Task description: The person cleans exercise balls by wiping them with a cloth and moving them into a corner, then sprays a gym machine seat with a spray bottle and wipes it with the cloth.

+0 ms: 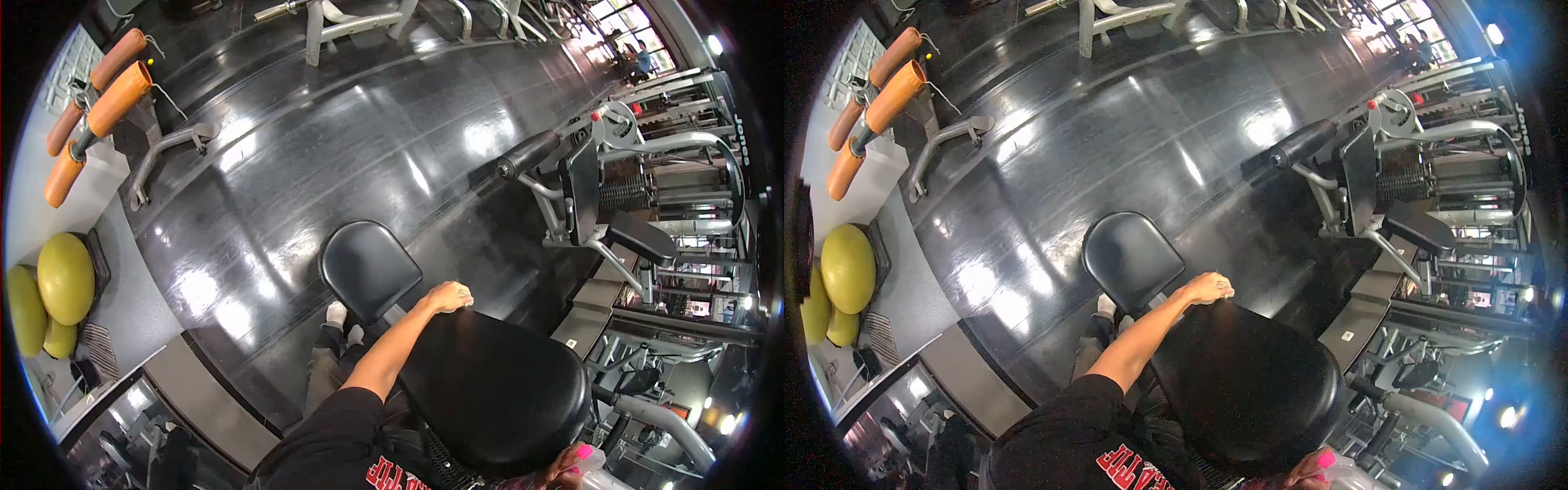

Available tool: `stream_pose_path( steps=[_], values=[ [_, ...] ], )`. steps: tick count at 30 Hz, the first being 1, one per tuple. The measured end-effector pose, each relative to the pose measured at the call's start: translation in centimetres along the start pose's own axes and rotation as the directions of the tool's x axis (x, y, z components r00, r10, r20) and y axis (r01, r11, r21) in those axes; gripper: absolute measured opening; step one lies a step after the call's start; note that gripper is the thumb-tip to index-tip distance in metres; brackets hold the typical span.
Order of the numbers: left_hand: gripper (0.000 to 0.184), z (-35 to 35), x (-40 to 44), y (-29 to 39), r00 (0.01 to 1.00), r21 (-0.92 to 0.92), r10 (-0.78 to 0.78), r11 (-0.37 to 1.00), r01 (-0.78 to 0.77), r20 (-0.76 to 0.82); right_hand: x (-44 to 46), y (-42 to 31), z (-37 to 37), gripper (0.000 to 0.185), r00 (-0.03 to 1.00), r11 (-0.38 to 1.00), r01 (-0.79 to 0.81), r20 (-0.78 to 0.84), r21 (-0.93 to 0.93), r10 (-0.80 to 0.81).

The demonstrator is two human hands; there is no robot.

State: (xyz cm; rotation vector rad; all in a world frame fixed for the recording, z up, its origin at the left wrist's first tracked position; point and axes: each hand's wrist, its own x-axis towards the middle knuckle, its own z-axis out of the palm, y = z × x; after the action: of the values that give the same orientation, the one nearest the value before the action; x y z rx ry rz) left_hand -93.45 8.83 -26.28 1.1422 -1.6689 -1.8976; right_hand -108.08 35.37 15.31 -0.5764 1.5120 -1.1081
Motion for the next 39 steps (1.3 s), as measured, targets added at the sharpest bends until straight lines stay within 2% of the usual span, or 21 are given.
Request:
stream_pose_path(
  steps=[2,4,7,8,9,11,14,17,18,19,20,22,23,25,28,29,31,32,34,36,39],
  values=[
    [0.027,0.6,-0.9,0.1,0.975,0.124,-0.122,0.981,0.147,-0.188,-1.1,-0.2,0.3,0.028,0.999,1.000,0.002,-0.032,-0.016,-0.003],
    [0.028,0.8,-1.1,-0.5,0.965,-0.049,-0.204,0.979,0.199,-0.166,-1.4,0.0,-0.2,0.029,0.999,0.999,0.050,0.015,0.019,-0.050],
    [0.029,0.9,-3.1,1.7,0.961,-0.064,-0.171,0.985,0.161,-0.218,-2.0,0.2,-1.3,0.028,0.996,0.998,0.045,0.072,0.050,-0.048],
    [0.028,0.3,-5.4,5.0,0.960,-0.127,-0.181,0.980,0.156,-0.215,-2.5,0.4,-1.4,0.028,0.996,0.997,0.032,0.086,0.064,-0.037],
    [0.024,0.1,-7.7,8.6,0.951,-0.091,-0.143,0.988,0.122,-0.275,-3.1,0.4,-2.7,0.028,0.994,0.997,0.019,0.101,0.078,-0.027],
    [0.027,0.1,-11.9,12.9,0.959,-0.286,0.105,0.941,-0.182,-0.264,-3.2,0.3,-2.9,0.027,0.989,0.994,0.008,0.145,0.106,-0.024],
    [0.026,1.1,-14.6,13.5,0.866,-0.158,0.260,0.922,-0.355,-0.428,-2.0,0.6,-1.3,0.027,0.981,0.989,0.027,0.186,0.149,-0.055],
    [0.026,1.8,-13.0,5.7,0.879,-0.028,0.074,0.995,-0.099,-0.470,-1.0,0.7,1.2,0.027,0.969,0.984,0.058,0.228,0.169,-0.096],
    [0.026,2.3,-11.6,0.8,0.879,-0.008,0.082,0.995,-0.098,-0.470,-1.6,1.2,1.1,0.027,0.963,0.982,0.066,0.247,0.177,-0.110],
    [0.027,1.8,-11.7,-1.7,0.921,-0.073,-0.084,0.996,0.060,-0.380,-1.7,1.7,2.0,0.027,0.956,0.980,0.074,0.267,0.185,-0.123],
    [0.028,3.1,-11.1,-5.3,0.899,-0.061,-0.163,0.987,0.152,-0.407,-0.4,1.0,2.4,0.027,0.948,0.978,0.081,0.289,0.194,-0.136],
    [0.028,1.4,-12.3,-2.9,0.930,-0.159,-0.255,0.963,0.219,-0.263,0.9,0.5,2.8,0.027,0.929,0.973,0.102,0.330,0.205,-0.167],
    [0.028,1.2,-12.9,-1.0,0.930,-0.166,-0.252,0.963,0.213,-0.267,1.5,0.3,2.7,0.027,0.921,0.972,0.111,0.346,0.208,-0.179],
    [0.030,0.9,-14.3,3.7,0.941,-0.022,-0.081,0.997,0.078,-0.329,2.7,-0.2,3.1,0.027,0.904,0.969,0.120,0.380,0.215,-0.196],
    [0.028,0.5,-19.0,10.5,0.902,-0.186,0.257,0.924,-0.335,-0.347,3.3,-0.3,3.1,0.027,0.873,0.960,0.132,0.429,0.246,-0.230],
    [0.028,1.0,-19.4,10.3,0.902,-0.188,0.256,0.923,-0.335,-0.349,3.4,-0.4,3.0,0.028,0.865,0.958,0.136,0.441,0.254,-0.240],
    [0.026,1.5,-20.1,9.5,0.857,-0.149,0.215,0.937,-0.316,-0.468,4.2,-0.6,3.0,0.028,0.847,0.950,0.147,0.461,0.275,-0.264],
    [0.026,1.8,-18.8,6.2,0.868,-0.088,0.231,0.951,-0.297,-0.440,4.9,-0.9,3.2,0.028,0.838,0.946,0.153,0.471,0.287,-0.278],
    [0.024,2.1,-18.2,1.1,0.890,-0.052,-0.042,0.998,0.021,-0.454,5.2,-1.0,3.3,0.029,0.812,0.935,0.165,0.495,0.313,-0.309],
    [0.026,3.0,-17.5,-4.9,0.853,-0.157,-0.295,0.955,0.251,-0.430,5.5,-0.5,2.8,0.027,0.783,0.927,0.194,0.519,0.322,-0.344],
    [0.027,2.7,-18.7,-2.3,0.843,-0.073,-0.301,0.951,0.301,-0.447,5.2,-0.4,3.2,0.028,0.835,0.908,0.156,0.439,0.389,-0.332]
  ],
)
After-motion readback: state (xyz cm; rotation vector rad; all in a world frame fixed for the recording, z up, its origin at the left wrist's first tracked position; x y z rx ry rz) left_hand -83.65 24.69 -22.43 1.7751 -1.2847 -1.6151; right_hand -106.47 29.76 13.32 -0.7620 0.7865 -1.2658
